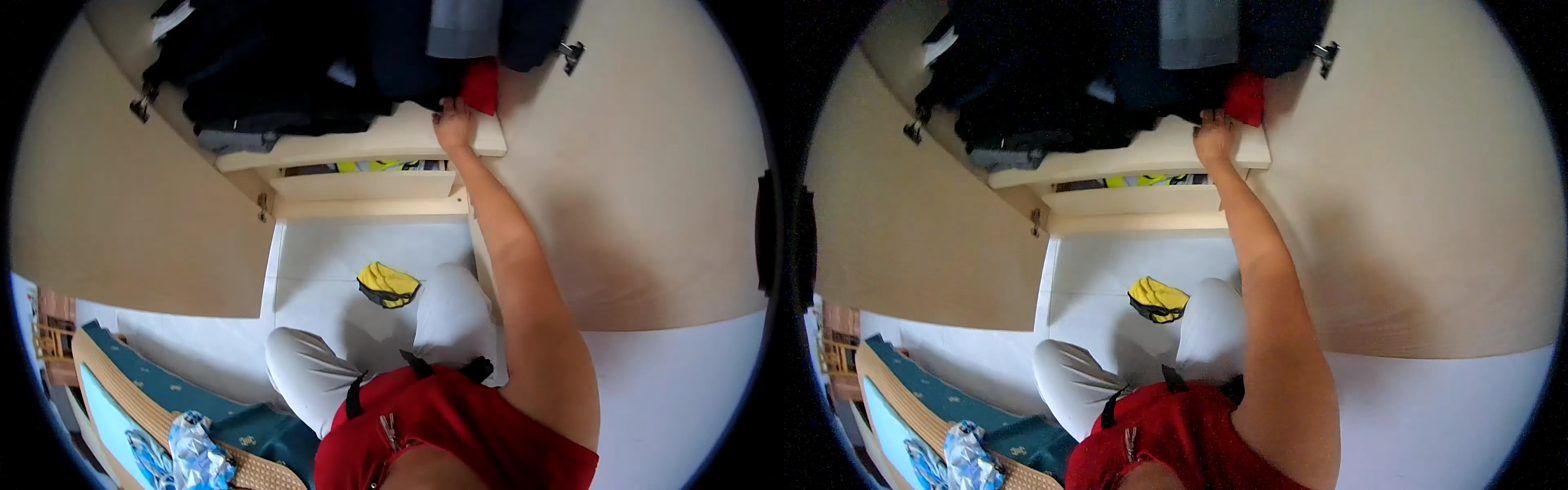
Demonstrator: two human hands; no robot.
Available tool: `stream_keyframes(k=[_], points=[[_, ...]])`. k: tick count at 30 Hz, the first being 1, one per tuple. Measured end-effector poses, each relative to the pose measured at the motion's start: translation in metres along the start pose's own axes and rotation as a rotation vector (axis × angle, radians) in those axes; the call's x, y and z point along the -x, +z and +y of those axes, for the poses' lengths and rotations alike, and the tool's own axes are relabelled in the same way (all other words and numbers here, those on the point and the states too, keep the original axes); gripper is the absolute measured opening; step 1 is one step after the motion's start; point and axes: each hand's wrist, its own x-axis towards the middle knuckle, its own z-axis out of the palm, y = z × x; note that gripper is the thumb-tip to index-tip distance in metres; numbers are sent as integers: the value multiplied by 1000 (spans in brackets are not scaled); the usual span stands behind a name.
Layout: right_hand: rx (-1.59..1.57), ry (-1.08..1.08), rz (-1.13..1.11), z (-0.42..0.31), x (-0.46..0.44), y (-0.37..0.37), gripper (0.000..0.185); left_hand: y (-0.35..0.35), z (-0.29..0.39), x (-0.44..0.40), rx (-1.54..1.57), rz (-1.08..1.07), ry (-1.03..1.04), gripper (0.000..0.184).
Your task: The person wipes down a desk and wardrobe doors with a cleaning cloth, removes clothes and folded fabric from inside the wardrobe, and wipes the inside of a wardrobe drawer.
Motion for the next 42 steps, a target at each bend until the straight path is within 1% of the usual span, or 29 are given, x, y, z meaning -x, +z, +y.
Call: stream_keyframes(k=[2, 3, 5, 7, 9, 10, 12, 13, 16, 19, 20, 22, 25, 28, 29, 32, 34, 37, 38, 40, 42], points=[[-40, 163, 32, -4, -10, -16, 65, -13, 30, -6, 72, 94, 87, 51], [-18, 188, 74, -1, -16, 1, 85, -19, 47, -9, 111, 136, 136, 51], [-25, 243, -129, -16, -31, -10, 93, -29, 81, -12, 195, 203, 230, 50], [-37, 143, -152, -21, -41, 18, 87, -39, 117, -13, 285, 239, 340, 49], [42, 68, -283, -36, -47, 29, 80, -47, 154, -7, 375, 230, 471, 48], [81, 26, -350, -36, -49, 32, 77, -49, 179, 2, 439, 194, 578, 48], [-117, -23, -297, -34, -35, 21, 73, -53, 229, 20, 563, 95, 753, 47], [-211, -45, -271, -31, -29, 17, 70, -54, 262, 34, 645, 46, 868, 43], [-189, -6, -180, 10, -16, 14, 71, -54, 350, 73, 858, -189, 1209, 36], [179, 165, 90, 34, -21, -3, 74, -79, 422, 113, 945, -300, 1449, 34], [108, 227, 128, 36, -21, -8, 74, -85, 439, 126, 1001, -324, 1511, 35], [-40, 344, 209, 38, -25, -14, 75, -99, 462, 153, 1073, -378, 1584, 35], [0, 346, -19, 42, -33, -16, 71, -119, 471, 187, 1111, -470, 1656, 30], [115, 278, -73, 67, -48, 18, 59, -116, 464, 204, 1134, -596, 1689, 26], [94, 278, -64, 72, -49, 25, 53, -110, 461, 207, 1127, -623, 1687, 24], [43, 297, -34, 72, -39, 23, 41, -92, 456, 210, 1097, -744, 1655, 22], [21, 327, -2, 57, -28, 7, 36, -81, 461, 208, 1117, -779, 1622, 20], [56, 263, 60, 56, -18, 19, 30, -78, 480, 205, 1167, -792, 1594, 19], [93, 204, 44, 58, -14, 20, 28, -80, 489, 205, 1186, -786, 1600, 18], [165, 84, 8, 47, 1, -6, 24, -86, 508, 203, 1220, -778, 1613, 17], [169, 76, 8, 51, 3, -3, 21, -98, 525, 200, 1269, -788, 1616, 18]])
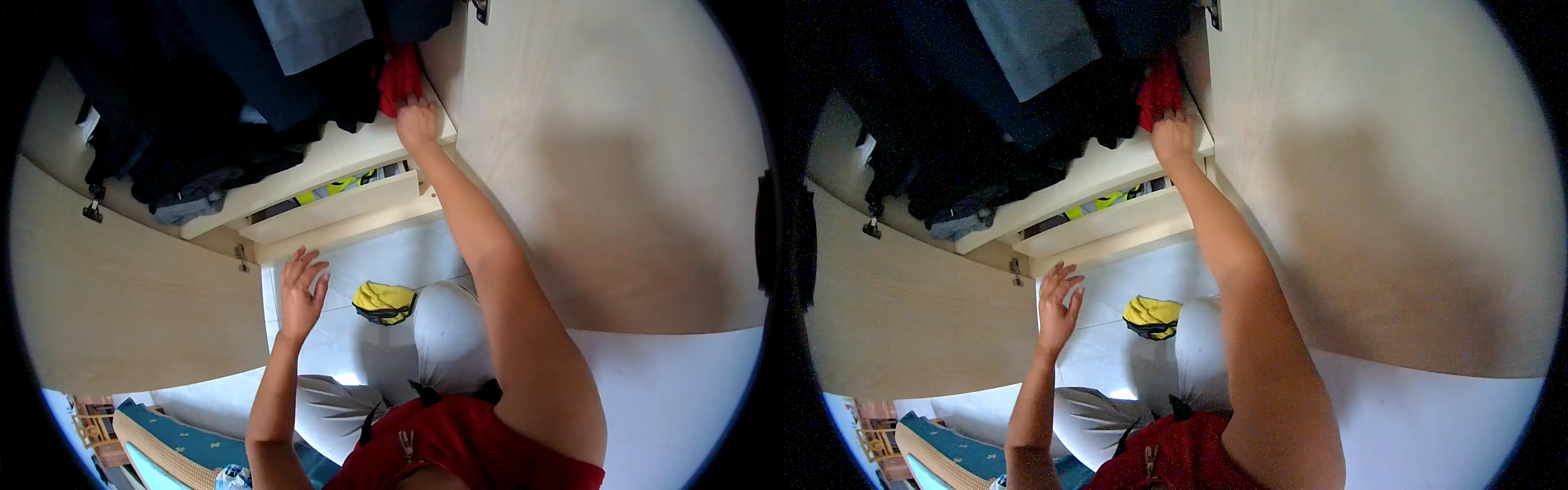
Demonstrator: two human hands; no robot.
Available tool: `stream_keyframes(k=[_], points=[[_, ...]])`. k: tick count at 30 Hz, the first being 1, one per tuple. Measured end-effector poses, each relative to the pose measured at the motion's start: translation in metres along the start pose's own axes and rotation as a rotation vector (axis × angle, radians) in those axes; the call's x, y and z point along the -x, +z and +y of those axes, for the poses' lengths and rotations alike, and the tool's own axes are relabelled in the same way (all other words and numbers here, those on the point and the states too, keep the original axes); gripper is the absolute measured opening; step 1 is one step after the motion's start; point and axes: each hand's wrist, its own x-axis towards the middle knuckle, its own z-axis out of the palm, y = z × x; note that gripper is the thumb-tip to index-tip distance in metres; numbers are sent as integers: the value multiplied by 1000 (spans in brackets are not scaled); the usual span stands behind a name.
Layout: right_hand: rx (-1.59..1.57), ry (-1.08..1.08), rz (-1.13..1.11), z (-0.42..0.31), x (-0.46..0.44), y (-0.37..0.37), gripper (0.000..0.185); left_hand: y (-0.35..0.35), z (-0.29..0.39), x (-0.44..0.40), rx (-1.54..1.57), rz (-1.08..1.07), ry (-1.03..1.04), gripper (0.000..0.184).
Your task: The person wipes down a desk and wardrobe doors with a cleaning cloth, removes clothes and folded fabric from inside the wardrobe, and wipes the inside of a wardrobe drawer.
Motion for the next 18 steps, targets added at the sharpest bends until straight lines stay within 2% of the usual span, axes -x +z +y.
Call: stream_keyframes(k=[10, 12, 13, 16, 18], points=[[-74, 98, -138, -9, 8, -20, 26, -10, -1, -75, -99, 49, 158, 19], [-80, 46, -36, -20, 11, -17, 29, -2, -7, -91, -118, 36, 180, 21], [-79, 25, 15, -22, 13, -15, 30, 3, -13, -99, -149, 25, 193, 25], [-6, 64, -43, -22, 9, -21, 40, 18, -25, -133, -260, 24, 251, 39], [-101, 77, 15, -21, 11, -26, 33, 27, -28, -157, -359, 61, 284, 49]])
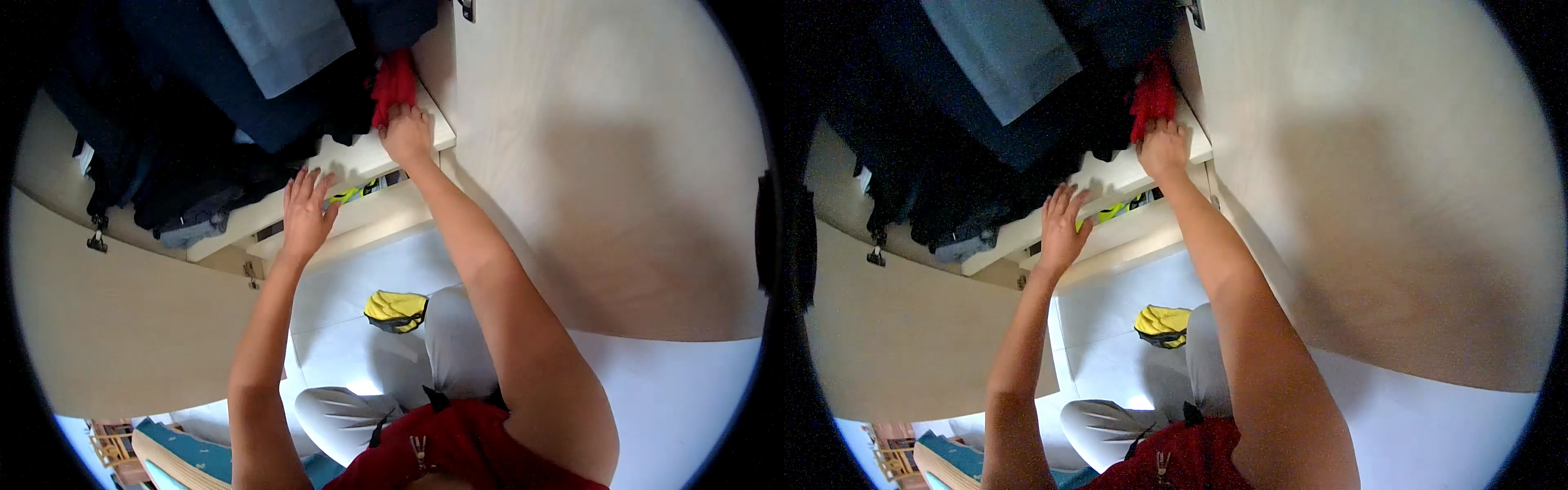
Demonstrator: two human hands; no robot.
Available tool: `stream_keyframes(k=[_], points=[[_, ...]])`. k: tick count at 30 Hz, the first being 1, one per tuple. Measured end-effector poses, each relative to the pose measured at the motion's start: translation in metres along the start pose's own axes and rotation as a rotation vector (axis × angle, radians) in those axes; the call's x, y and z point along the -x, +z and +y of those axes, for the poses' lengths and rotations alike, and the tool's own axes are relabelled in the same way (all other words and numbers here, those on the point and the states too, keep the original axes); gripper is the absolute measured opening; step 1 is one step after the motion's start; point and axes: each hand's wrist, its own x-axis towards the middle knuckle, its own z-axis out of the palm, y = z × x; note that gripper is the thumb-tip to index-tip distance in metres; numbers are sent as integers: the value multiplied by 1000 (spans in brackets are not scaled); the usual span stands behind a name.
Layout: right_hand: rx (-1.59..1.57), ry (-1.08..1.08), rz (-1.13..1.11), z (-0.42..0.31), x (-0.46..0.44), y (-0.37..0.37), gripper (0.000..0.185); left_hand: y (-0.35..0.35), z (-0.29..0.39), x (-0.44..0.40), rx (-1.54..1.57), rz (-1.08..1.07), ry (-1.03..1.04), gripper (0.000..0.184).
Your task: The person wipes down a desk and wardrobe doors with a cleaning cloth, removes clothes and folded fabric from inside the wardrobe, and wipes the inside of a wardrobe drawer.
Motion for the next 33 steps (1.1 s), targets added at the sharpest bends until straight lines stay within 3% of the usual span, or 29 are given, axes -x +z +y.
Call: stream_keyframes(k=[1, 6, 8, 10, 12, 15, 20, 28, 33], points=[[-12, -7, 39, 0, 1, 0, 31, 2, -4, -14, -63, -19, 32, 61], [-64, -16, 135, -1, 1, -1, 22, 26, -31, -84, -70, -43, -91, 76], [-50, -39, 166, 2, 1, 6, 22, 18, -34, -115, -209, 154, 21, 91], [-82, 21, 93, -2, -1, -1, 21, 16, -38, -143, -215, 62, 57, 95], [-68, -6, 146, -4, -3, -5, 20, 42, -55, -158, -191, 62, 61, 93], [-77, -40, 208, -3, 0, -7, 19, 138, -107, -180, -192, 236, 147, 89], [-97, -31, 197, -2, -2, -1, 26, 96, -108, -194, -123, 137, 62, 79], [-104, -10, 195, -1, 0, -7, 35, 37, -156, -214, 92, 223, -114, 65], [-110, -10, 201, 0, -1, -3, 34, 43, -132, -192, 319, 171, -74, 57]])
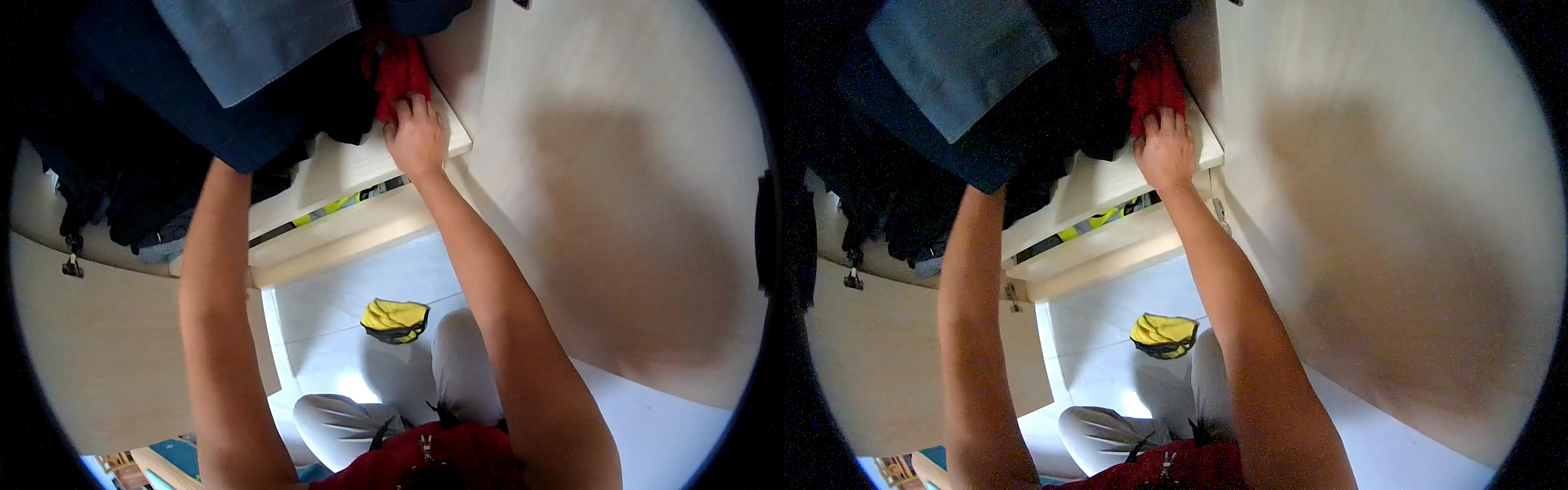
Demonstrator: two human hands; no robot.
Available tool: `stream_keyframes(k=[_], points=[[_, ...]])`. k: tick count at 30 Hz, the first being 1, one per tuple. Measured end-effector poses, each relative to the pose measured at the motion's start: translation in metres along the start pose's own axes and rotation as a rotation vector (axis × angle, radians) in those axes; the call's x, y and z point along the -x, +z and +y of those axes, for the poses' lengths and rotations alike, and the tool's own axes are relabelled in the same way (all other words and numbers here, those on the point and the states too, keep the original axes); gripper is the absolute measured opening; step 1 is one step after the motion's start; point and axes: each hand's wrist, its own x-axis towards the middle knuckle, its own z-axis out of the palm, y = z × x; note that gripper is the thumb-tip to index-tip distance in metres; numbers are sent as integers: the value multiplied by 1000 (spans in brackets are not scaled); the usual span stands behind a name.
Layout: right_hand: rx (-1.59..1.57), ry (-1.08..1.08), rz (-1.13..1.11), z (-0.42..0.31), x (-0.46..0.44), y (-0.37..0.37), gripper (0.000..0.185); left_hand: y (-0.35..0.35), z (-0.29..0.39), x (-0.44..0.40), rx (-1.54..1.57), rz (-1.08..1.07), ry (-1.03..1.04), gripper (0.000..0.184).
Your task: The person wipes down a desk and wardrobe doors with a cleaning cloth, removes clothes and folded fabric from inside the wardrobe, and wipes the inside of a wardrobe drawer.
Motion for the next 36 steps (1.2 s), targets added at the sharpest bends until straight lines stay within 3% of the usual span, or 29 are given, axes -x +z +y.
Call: stream_keyframes(k=[5, 8, 11, 13, 14, 18, 21, 23, 25, 27, 30, 33, 36], points=[[28, 16, -5, 0, 1, 2, 33, 45, 95, 71, 106, -321, -190, 42], [73, 12, -14, -3, 1, 0, 32, 52, 98, 105, 113, -154, 223, 47], [100, 5, -38, -1, 2, 3, 32, 4, 91, 125, -329, -65, 247, 47], [136, -12, -60, 1, 4, 5, 40, -22, 61, 142, -454, -25, 67, 46], [74, -2, -70, 0, 4, 5, 41, -35, 42, 150, -494, -31, 85, 47], [120, -247, -34, -5, 4, -2, 35, -56, 12, 187, -606, -108, 158, 49], [145, -450, -38, -23, -3, 2, 34, -45, 1, 198, -534, -17, 88, 50], [175, -531, -38, -54, 0, 18, 32, -44, 0, 198, -510, 6, 63, 52], [-48, -553, -170, -116, -9, 7, 30, -44, -2, 198, -489, -5, 54, 55], [-167, -745, -154, -161, -17, 21, 51, -45, -1, 199, -456, 6, 37, 59], [-26, -726, 56, -195, -26, 37, 45, -45, -5, 199, -381, 57, 16, 65], [-93, -377, -320, -165, -38, 73, 76, -44, -6, 201, -357, 88, 8, 69], [119, -523, -72, -94, -71, 124, 67, -45, -6, 200, -358, 86, -5, 67]])
